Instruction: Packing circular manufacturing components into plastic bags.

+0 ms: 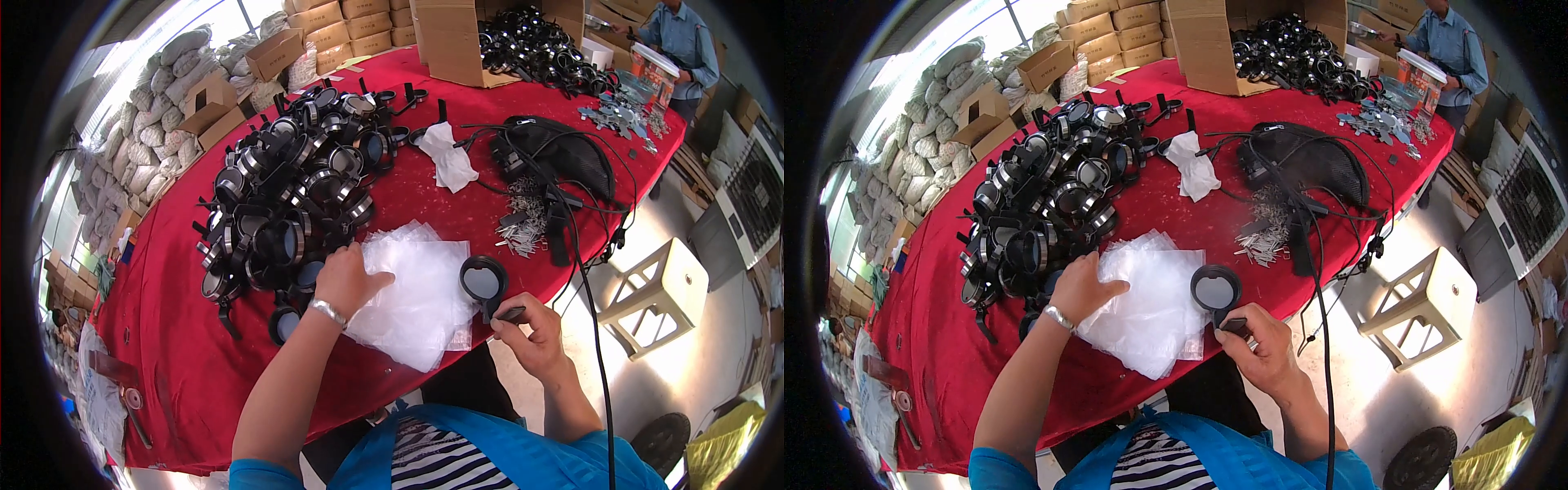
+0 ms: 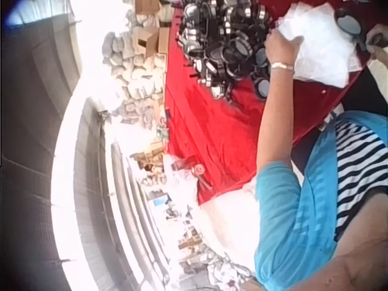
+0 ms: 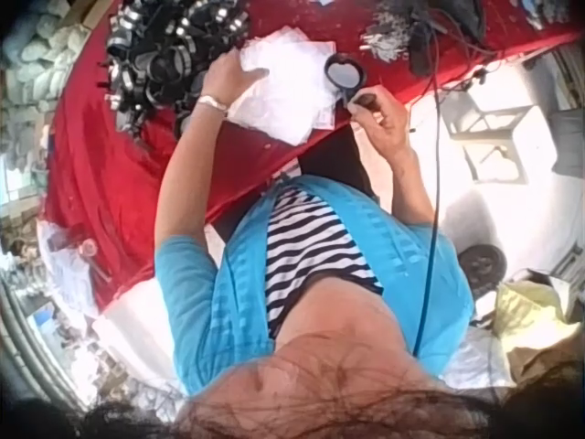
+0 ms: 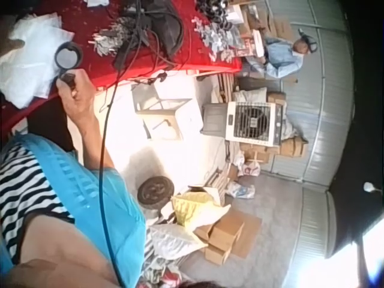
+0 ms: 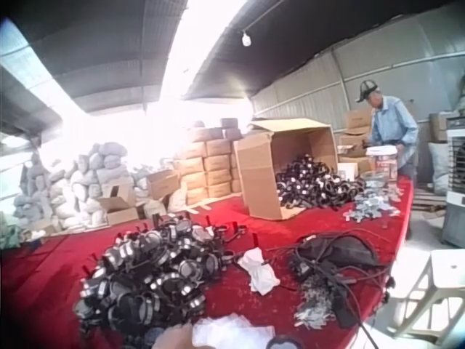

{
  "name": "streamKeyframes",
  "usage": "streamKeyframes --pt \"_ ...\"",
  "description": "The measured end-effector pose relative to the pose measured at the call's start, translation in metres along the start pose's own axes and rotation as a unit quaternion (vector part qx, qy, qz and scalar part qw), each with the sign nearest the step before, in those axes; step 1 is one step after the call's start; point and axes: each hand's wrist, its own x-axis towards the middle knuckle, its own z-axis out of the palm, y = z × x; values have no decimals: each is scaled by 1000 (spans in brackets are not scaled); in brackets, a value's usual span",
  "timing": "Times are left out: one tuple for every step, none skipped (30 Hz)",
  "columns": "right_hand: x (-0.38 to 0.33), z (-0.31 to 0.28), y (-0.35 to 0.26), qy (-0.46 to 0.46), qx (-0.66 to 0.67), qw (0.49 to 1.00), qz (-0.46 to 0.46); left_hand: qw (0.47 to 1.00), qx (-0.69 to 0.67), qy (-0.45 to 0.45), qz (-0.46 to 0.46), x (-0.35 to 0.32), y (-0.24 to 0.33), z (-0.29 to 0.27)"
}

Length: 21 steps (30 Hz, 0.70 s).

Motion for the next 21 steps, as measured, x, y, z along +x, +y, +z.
streamKeyframes --pt "0 1 1 0 5 1000 6 999 19 -25 -12 8 -4 2" --pt "-1 2 2 -1 11 1000 12 999 19 -24 -14 11 -7 6" --pt "-2 2 3 -1 10 1000 11 999 42 -17 -20 14 -7 10" --pt "-4 3 4 -6 13 1000 14 998 64 -11 -27 14 -7 12" --pt "-5 4 4 -11 16 1000 16 997 65 -10 -28 11 -6 14" --pt "-5 4 4 -9 14 1000 17 996 82 12 -27 8 -2 17" --pt "-6 5 4 -15 5 1000 18 994 100 35 -28 4 1 19" --pt "-6 5 4 -22 -5 1000 18 994 99 34 -26 0 3 17" --pt "-6 5 5 -21 -5 1000 19 994 94 38 -33 -5 6 14" --pt "-6 6 7 -23 -15 1000 2 994 90 41 -40 -11 9 11" --pt "-6 6 8 -24 -26 999 -15 994 89 40 -39 -18 13 10" --pt "-6 6 8 -25 -25 999 -15 991 111 67 -13 -26 15 9" --pt "-6 6 7 -27 -23 999 -8 987 132 94 13 -30 17 9" --pt "-6 6 6 -28 -22 999 -1 987 132 94 12 -31 16 9" --pt "-6 6 5 -29 -21 999 -1 991 111 72 -6 -32 16 8" --pt "-6 6 4 -29 -21 999 -1 994 90 50 -23 -33 15 8" --pt "-5 6 4 -28 -20 999 0 994 90 50 -25 -33 15 9" --pt "-5 7 5 -29 -20 999 0 995 83 49 -17 -33 14 12" --pt "-6 7 6 -28 -24 999 -4 996 76 48 -8 -32 13 14" --pt "-6 7 7 -25 -28 999 -7 996 76 49 -9 -33 14 17" --pt "-6 8 7 -27 -28 999 -7 994 86 60 8 -37 16 21"
